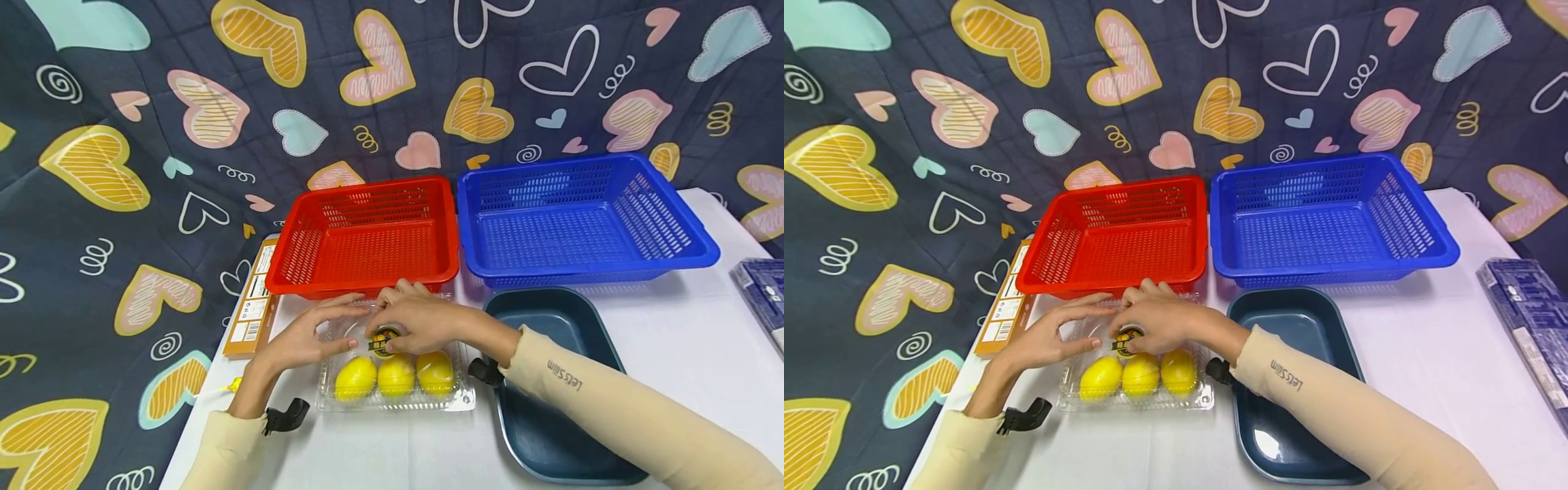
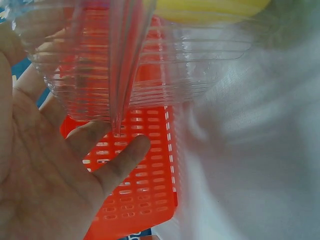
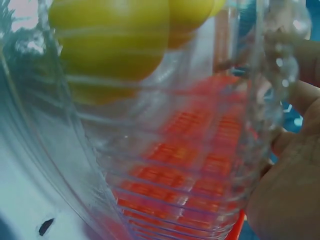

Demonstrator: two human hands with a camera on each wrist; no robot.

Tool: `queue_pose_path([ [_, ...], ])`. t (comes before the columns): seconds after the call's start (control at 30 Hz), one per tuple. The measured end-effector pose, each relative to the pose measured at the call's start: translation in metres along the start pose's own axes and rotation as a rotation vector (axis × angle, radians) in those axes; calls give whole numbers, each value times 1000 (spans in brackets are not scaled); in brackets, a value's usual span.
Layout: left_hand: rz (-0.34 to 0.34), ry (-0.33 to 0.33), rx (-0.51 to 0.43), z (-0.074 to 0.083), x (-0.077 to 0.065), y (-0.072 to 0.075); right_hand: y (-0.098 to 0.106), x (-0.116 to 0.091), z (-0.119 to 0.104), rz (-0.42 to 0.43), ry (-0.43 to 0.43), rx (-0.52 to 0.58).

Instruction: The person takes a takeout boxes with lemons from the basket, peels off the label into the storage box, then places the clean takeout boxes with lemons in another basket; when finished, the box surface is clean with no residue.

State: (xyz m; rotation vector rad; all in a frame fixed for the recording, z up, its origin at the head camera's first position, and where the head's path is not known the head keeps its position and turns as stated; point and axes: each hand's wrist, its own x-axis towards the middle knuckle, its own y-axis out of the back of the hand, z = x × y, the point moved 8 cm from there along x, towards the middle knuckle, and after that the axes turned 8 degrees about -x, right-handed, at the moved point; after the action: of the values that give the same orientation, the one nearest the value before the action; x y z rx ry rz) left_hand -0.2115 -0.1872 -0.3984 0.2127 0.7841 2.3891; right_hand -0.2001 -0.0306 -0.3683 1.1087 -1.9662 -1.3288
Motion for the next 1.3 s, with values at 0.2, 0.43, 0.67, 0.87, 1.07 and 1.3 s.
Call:
queue_pose_path([
  [0.2,6,-4,-2,0,-1,1,4,-1,1,30,4,78],
  [0.43,12,21,-8,-1,-2,3,6,-1,5,64,12,183],
  [0.67,10,22,-21,-1,-1,2,5,-1,6,79,19,217],
  [0.87,7,30,-32,-3,-1,0,3,-2,9,87,-3,218],
  [1.07,10,44,-20,-3,-1,1,6,-3,10,120,20,258],
  [1.3,9,37,-21,-3,-1,1,5,-2,12,137,4,275],
])
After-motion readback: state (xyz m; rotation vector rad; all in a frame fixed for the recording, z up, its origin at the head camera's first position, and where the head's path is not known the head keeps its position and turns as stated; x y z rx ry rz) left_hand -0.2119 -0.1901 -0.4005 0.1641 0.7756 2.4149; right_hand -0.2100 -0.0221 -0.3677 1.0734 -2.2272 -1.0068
